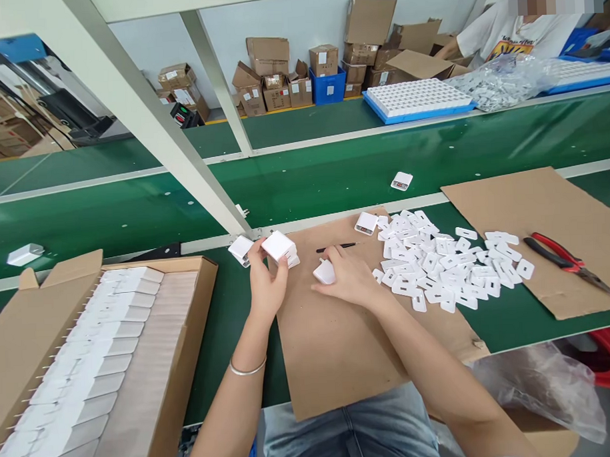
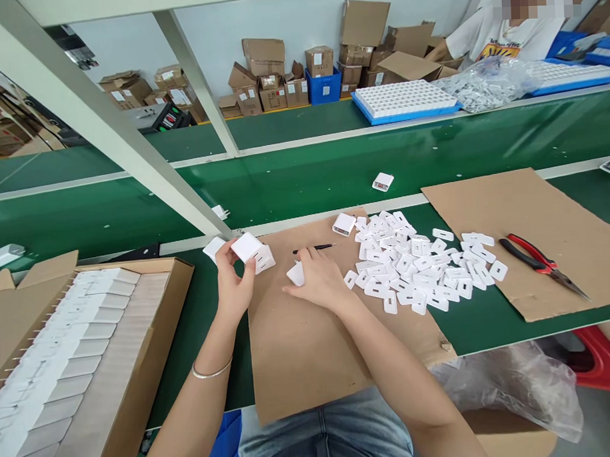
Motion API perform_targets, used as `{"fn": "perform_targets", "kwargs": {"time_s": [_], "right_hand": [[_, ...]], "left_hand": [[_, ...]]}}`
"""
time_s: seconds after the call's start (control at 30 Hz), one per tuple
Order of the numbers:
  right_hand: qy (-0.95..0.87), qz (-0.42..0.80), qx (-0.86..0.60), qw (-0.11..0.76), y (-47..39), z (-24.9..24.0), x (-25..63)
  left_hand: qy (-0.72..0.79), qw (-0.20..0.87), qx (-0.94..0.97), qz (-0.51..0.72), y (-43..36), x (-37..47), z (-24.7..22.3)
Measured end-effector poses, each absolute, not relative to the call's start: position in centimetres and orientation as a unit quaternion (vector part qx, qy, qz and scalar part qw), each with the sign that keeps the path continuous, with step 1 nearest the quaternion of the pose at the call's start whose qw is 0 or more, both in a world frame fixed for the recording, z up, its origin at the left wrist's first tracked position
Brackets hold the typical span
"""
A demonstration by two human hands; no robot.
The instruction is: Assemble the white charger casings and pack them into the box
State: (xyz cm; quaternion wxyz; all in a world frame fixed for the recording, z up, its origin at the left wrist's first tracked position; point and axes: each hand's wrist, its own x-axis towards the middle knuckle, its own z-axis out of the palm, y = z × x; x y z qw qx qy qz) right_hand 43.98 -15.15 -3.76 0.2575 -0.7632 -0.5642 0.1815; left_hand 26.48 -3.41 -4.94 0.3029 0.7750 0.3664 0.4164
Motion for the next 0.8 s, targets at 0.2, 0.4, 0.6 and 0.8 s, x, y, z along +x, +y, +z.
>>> {"fn": "perform_targets", "kwargs": {"time_s": [0.2,0.4,0.6,0.8], "right_hand": [[-0.526,0.241,-0.780,0.237,-15.5,-2.9,44.4],[-0.499,0.357,-0.731,0.300,-16.2,-1.6,46.6],[-0.487,0.356,-0.728,0.325,-16.0,-1.9,46.7],[-0.501,0.353,-0.703,0.360,-15.9,-1.5,46.0]], "left_hand": [[0.278,0.097,0.832,0.469,-5.6,26.9,-3.7],[0.110,0.046,0.939,0.323,-10.0,29.1,-4.0],[0.162,0.024,0.917,0.363,-9.6,29.4,-4.3],[0.131,0.107,0.939,0.300,-9.1,29.4,-4.8]]}}
